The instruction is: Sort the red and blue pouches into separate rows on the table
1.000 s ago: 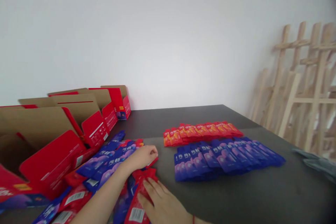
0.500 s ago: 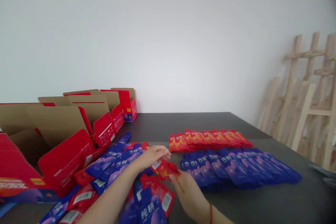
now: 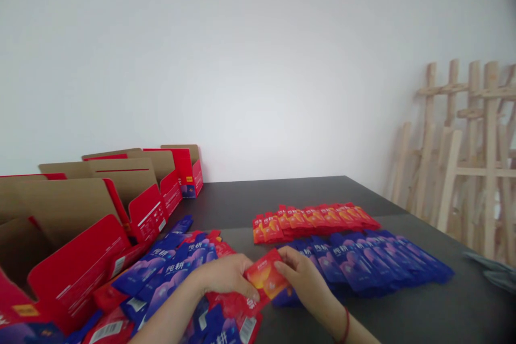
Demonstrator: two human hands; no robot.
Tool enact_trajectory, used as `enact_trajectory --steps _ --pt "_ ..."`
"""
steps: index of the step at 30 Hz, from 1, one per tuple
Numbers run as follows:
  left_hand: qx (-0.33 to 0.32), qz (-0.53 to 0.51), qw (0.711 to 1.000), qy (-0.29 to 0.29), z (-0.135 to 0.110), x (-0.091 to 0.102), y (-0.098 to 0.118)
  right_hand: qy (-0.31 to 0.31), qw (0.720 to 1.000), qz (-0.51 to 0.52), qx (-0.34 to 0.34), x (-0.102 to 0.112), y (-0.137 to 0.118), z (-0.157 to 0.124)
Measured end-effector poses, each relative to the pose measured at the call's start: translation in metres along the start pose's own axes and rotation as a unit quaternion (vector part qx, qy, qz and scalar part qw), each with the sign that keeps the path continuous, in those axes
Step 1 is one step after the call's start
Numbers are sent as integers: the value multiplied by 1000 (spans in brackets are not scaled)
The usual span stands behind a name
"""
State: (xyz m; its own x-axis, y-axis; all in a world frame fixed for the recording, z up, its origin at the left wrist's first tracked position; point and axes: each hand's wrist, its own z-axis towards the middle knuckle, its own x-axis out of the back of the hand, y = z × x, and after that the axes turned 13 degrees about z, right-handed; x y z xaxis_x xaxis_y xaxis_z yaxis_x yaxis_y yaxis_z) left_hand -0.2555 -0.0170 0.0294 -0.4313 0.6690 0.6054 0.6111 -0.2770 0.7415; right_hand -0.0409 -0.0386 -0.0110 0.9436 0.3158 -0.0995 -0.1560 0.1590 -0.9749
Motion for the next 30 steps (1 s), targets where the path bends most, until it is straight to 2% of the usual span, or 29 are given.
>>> enact_trajectory --steps 3,6,9,11,13,15,17,20,23,25,27,29,30 --pt "-9 -99 995 -13 1 -1 0 40 999 -1 6 2 1 0" --pt "-16 -181 983 -19 4 -1 -5 52 998 -7 18 3 1 -2" --pt "-10 -203 979 -1 6 1 -11 39 988 -133 64 10 -6 -7" --pt "-13 -217 976 17 6 2 -15 25 951 -274 140 18 -14 -12" --pt "-20 -242 970 24 7 3 -17 -19 889 -401 222 26 -24 -17" --pt "-26 -265 964 18 7 2 -16 -86 826 -482 279 32 -34 -20" --pt "-28 -279 960 3 7 -1 -13 -136 777 -527 315 36 -43 -21" --pt "-27 -277 960 -34 9 -10 -8 -208 738 -542 344 36 -52 -22" --pt "-20 -257 966 -33 16 -18 -7 -303 729 -507 346 34 -53 -22" --pt "-7 -222 974 38 23 -18 -10 -298 744 -500 328 35 -51 -16" --pt "8 -137 977 162 33 -13 -16 -237 751 -549 279 40 -49 0" --pt "12 9 964 267 45 -6 -20 -168 729 -631 203 46 -50 25" --pt "9 92 954 286 51 -3 -21 -140 711 -669 163 48 -51 40"
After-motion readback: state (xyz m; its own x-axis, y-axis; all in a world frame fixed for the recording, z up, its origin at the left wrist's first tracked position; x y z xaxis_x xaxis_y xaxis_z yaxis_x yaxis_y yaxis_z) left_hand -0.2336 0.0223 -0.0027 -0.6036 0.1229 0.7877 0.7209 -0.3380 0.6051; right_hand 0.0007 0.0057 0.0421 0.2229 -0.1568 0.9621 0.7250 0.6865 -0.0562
